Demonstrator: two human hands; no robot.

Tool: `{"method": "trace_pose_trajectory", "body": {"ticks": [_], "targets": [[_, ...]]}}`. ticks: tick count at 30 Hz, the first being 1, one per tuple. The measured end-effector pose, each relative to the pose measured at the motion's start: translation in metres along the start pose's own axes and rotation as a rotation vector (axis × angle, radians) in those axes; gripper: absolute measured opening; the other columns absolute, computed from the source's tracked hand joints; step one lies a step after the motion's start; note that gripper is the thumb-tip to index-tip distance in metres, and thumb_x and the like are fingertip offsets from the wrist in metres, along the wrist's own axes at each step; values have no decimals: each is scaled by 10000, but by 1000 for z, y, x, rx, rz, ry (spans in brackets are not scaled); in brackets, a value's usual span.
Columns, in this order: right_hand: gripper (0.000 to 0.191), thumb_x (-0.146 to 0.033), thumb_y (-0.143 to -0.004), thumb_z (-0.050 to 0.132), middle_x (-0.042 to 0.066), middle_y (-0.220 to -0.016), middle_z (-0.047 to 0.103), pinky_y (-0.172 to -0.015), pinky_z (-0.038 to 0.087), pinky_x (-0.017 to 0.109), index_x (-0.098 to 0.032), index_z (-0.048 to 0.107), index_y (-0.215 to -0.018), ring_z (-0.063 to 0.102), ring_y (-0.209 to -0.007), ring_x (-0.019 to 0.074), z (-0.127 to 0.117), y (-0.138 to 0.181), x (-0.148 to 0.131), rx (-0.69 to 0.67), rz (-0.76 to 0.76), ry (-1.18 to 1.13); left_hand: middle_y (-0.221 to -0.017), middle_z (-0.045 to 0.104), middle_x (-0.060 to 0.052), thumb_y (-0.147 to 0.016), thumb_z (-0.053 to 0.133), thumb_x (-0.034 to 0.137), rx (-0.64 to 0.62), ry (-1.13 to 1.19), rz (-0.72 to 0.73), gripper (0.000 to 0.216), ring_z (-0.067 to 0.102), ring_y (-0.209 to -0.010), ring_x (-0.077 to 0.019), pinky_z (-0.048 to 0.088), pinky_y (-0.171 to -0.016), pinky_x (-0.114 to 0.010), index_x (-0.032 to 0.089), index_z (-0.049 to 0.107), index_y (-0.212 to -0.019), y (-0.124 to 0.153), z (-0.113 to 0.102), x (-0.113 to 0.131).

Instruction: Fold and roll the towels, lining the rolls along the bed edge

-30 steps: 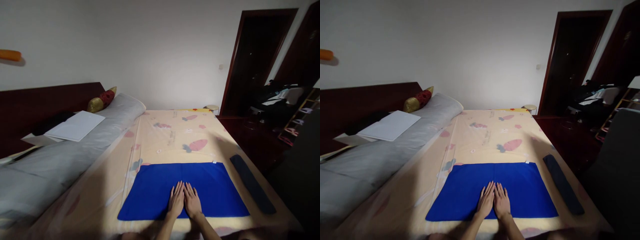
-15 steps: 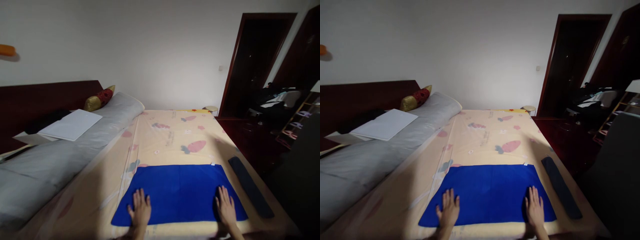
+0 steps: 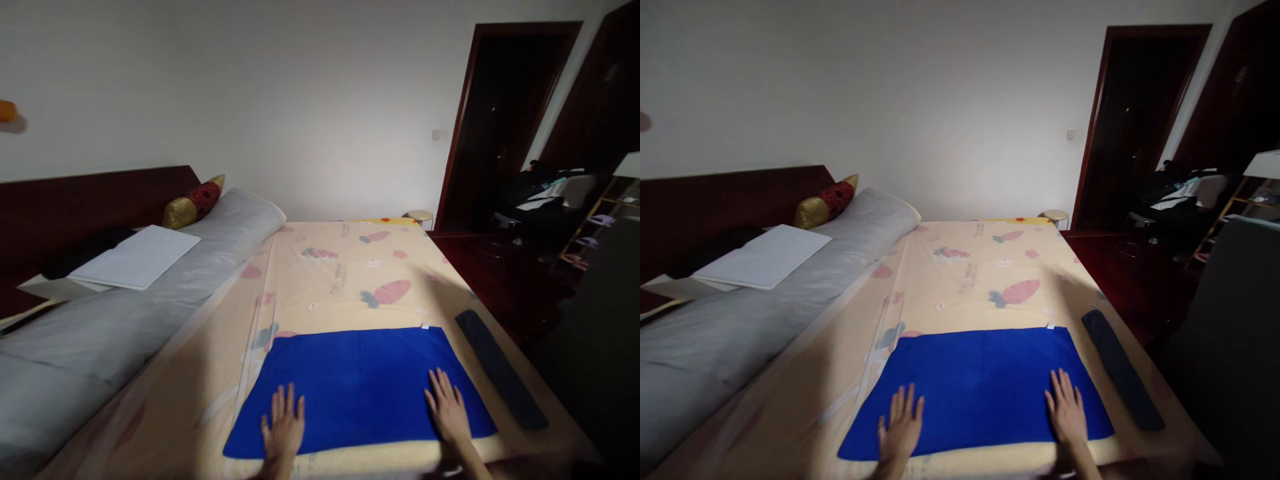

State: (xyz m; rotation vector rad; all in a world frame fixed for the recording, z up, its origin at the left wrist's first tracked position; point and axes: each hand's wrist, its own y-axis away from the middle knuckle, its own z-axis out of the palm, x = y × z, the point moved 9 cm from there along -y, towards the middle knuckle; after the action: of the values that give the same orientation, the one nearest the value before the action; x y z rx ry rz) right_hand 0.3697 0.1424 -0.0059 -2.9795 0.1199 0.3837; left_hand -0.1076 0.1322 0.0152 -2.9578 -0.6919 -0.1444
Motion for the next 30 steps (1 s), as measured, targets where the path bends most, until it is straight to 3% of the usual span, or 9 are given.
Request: {"method": "trace_pose_trajectory", "body": {"ticks": [3,5,8,13,16,19,23,26,30], "targets": [[713,-599,-903,173,56,-1555,201,-1141,237,484,-192,246,-1483,172,-1439,223,1,6,69,22,106,31,-1572,196,-48,-930,150,474,43,19,-188,594,223,-1438,-209,247,-1112,-550,265,169,-1485,-13,-9,-59],[705,-546,-903,147,87,-1546,229,-1138,230,504,-152,275,-1473,185,-1436,242,0,7,79,64,160,53,-1565,218,-72,-934,129,449,46,8,-206,594,231,-1436,-224,251,-1105,-566,229,216,-1478,-11,-11,-55],[648,-425,-915,158,124,-1533,254,-1147,199,509,-97,335,-1445,177,-1436,265,-2,4,32,147,134,65,-1554,235,-87,-939,138,369,57,-9,3,575,230,-1435,-220,230,-1132,-528,169,275,-1461,1,-10,13],[539,-326,-938,229,6,-1544,200,-1164,215,433,-231,301,-1463,179,-1433,193,29,-2,-132,-80,-269,-94,-1538,273,-30,-937,210,285,-19,126,520,528,260,-1423,-189,266,-1149,-459,230,233,-1462,44,11,168],[523,-401,-962,227,2,-1540,194,-1167,213,444,-268,282,-1464,192,-1429,195,38,-11,-175,-150,-357,-152,-1543,255,-13,-931,239,266,-53,162,682,530,261,-1422,-193,272,-1148,-486,275,201,-1460,51,17,209],[550,-489,-959,237,21,-1534,224,-1160,224,459,-258,313,-1453,215,-1424,210,31,-31,-136,-103,-258,-114,-1543,248,-1,-938,251,350,-56,109,609,517,258,-1423,-196,263,-1144,-498,305,231,-1453,23,17,180],[635,-546,-933,260,63,-1535,244,-1150,235,470,-188,326,-1453,207,-1428,233,8,-49,-1,36,-21,26,-1551,228,-30,-934,228,422,21,-56,172,552,233,-1432,-203,219,-1149,-495,259,234,-1461,-38,3,51],[688,-583,-920,204,63,-1537,250,-1133,275,470,-181,272,-1474,218,-1425,231,0,-47,72,46,60,49,-1566,199,-21,-936,207,436,9,-122,56,568,220,-1435,-167,206,-1156,-456,255,188,-1474,-57,-2,-10],[679,-561,-928,188,78,-1544,214,-1153,216,503,-155,318,-1457,180,-1435,255,-7,-41,42,106,33,80,-1558,227,-53,-935,230,392,36,-132,117,558,203,-1441,-191,200,-1156,-472,221,246,-1465,-48,-1,18]]}}
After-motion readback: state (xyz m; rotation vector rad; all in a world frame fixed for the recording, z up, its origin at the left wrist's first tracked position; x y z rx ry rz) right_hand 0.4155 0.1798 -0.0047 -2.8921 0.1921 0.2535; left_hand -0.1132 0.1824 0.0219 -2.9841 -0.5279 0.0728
